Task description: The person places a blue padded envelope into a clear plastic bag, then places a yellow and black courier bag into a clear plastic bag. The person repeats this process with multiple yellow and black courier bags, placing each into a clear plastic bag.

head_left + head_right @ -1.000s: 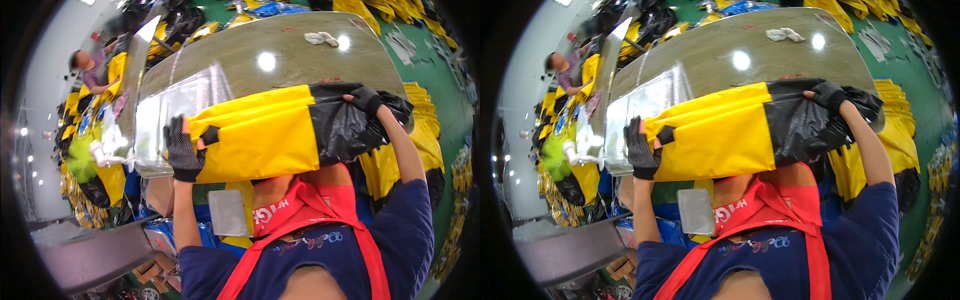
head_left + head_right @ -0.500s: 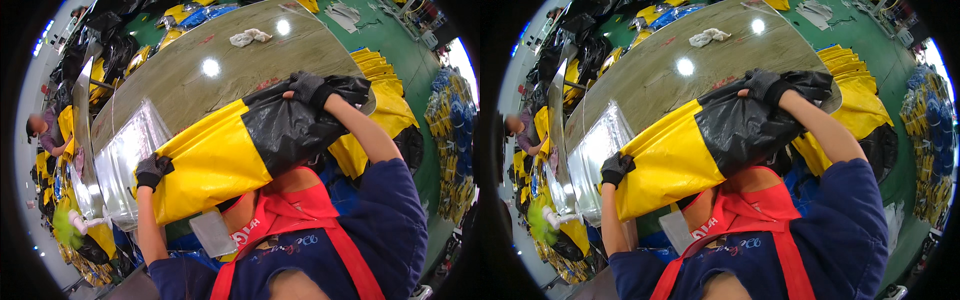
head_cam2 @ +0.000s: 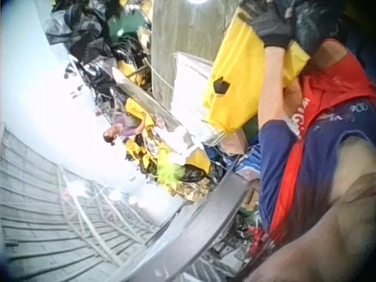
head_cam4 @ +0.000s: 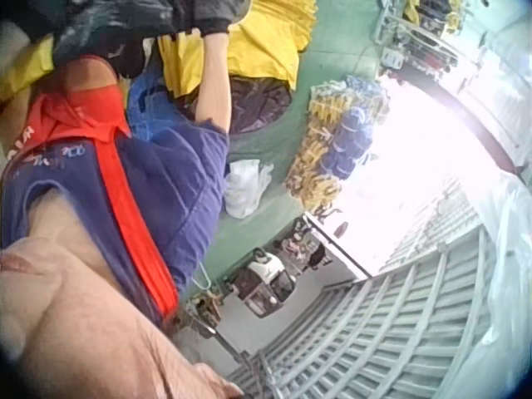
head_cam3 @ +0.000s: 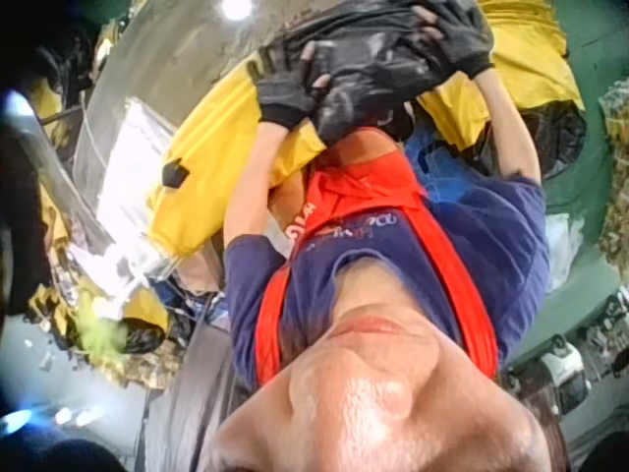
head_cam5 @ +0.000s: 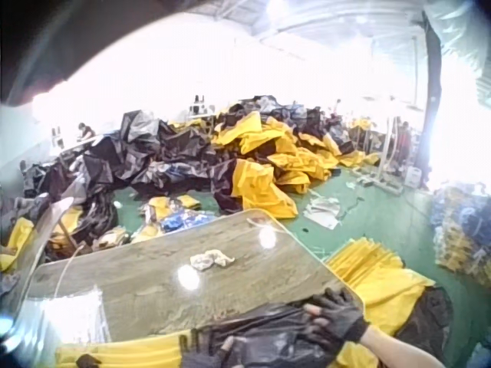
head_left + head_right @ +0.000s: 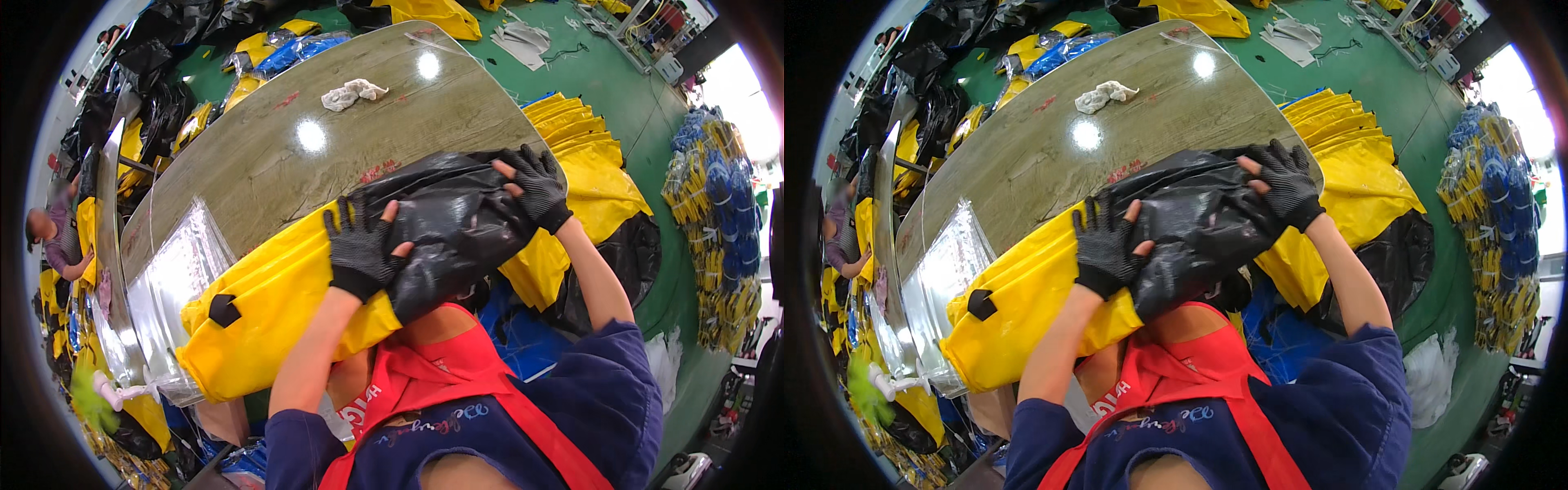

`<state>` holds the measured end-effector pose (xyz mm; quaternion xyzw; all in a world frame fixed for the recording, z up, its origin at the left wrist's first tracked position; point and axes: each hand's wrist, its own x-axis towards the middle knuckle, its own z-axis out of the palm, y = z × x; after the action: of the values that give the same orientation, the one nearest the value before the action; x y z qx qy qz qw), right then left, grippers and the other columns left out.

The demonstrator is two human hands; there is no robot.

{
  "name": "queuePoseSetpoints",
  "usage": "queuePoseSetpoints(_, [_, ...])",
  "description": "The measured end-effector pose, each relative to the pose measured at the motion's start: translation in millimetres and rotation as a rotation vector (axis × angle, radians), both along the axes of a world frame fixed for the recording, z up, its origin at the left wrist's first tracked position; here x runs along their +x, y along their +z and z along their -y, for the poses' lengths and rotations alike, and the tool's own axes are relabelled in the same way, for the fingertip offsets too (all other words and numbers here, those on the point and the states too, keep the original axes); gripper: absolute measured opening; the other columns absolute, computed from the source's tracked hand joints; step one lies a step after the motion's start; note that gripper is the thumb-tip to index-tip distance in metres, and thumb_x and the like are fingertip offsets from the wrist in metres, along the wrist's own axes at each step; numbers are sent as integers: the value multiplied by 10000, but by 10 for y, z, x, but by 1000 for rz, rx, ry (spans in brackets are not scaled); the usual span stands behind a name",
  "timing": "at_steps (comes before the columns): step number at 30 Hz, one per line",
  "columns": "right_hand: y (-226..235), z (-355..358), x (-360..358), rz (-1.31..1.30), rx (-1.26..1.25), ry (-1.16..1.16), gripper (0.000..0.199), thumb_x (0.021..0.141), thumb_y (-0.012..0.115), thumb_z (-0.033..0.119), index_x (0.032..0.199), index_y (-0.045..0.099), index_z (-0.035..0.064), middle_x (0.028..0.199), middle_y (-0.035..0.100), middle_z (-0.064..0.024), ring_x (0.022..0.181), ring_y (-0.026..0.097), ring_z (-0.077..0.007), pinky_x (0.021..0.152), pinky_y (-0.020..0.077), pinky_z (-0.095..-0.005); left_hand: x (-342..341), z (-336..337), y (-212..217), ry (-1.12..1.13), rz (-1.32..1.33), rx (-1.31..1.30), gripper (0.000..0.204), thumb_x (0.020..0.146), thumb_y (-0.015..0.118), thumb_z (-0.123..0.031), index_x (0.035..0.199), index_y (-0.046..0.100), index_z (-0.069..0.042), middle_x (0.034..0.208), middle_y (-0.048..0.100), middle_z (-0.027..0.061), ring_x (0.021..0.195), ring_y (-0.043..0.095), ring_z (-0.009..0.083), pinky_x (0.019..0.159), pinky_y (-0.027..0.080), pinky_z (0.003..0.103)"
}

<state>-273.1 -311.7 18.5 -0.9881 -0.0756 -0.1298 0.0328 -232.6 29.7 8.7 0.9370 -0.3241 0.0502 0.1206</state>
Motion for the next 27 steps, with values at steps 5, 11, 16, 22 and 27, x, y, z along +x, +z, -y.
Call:
queuePoseSetpoints(5, [-454,260,-202,424,812,-472,631,778,739,317,1278,483,29,1227,547,-151,1126,516,-296,997,364,-388,-59,245,-90,-27,33,-125,730,777,584,-579,1328,478,-113,1389,342,289,1324,255,455,1082,129,601])
queuePoseSetpoints(11, [47,-675,-405,267,2187,-569,402,822,717,204,1157,584,28,1063,629,-57,906,611,-178,823,504,-306,6,508,12,125,-93,-149,751,739,648,-539,1262,492,-23,1281,437,253,1226,359,450,1063,201,575])
queuePoseSetpoints(16, [389,-1616,-601,270,729,25,277,820,665,147,1071,621,37,939,653,-109,837,634,-220,789,491,-308,15,442,146,-73,-51,-291,749,727,625,-465,1274,468,22,1295,435,241,1250,365,382,1089,195,514])
queuePoseSetpoints(22, [308,-2472,-577,22,273,434,505,672,645,128,1173,616,179,997,617,-121,886,588,-329,731,473,-440,-36,-995,272,-253,-628,-635,512,811,579,-296,1272,539,-78,1307,519,172,1206,496,285,1050,357,371])
queuePoseSetpoints(27, [495,-2659,-579,-328,63,413,880,649,621,686,1380,431,234,1184,530,-187,1061,492,-355,848,387,-527,-525,-2887,489,349,260,357,794,757,631,-540,1319,434,-13,1263,495,257,1193,448,421,1059,301,440])
